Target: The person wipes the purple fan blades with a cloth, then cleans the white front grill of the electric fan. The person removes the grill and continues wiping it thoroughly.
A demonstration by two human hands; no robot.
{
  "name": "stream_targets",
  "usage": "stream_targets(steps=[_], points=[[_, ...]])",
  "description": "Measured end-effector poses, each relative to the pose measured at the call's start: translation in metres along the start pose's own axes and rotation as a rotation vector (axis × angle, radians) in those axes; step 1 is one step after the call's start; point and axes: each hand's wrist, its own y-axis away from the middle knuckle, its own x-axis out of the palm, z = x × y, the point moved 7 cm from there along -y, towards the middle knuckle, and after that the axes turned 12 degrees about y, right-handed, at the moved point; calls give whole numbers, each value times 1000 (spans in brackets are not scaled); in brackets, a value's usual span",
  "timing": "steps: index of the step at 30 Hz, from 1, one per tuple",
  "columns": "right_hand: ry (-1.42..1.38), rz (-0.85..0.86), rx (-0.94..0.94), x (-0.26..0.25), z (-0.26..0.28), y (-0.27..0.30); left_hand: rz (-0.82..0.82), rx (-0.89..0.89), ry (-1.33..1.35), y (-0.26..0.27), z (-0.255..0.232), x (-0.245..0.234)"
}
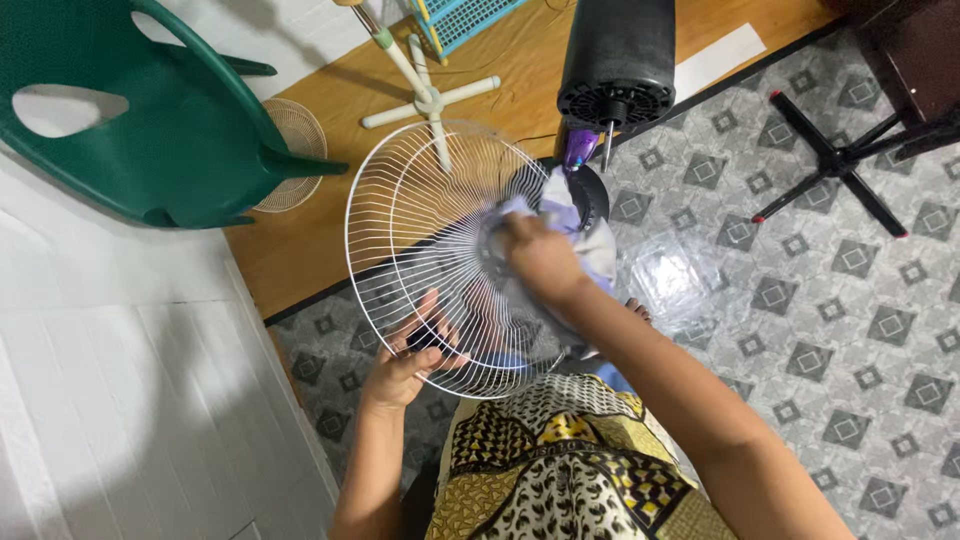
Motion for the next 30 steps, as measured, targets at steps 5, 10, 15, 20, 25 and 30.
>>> stream_targets(steps=[5, 10, 15, 20, 25, 30], points=[[-247, 157, 625, 97, -119, 57, -40, 22, -41, 12, -8, -20], [-1073, -7, 1044, 158, -173, 109, -112, 122, -51, 13, -27, -29], [-985, -317, 652, 83, -96, 81, -106, 206, 2, 7, -18, -25], [-575, -362, -39, -35, 53, 56, -93, 228, 75, -5, -3, -17], [-276, -216, -87, -53, 35, 47, -20, 97, 123, 6, -3, -11], [-353, -161, 200, -46, 22, 34, -35, 59, 73, -3, -4, -8]])
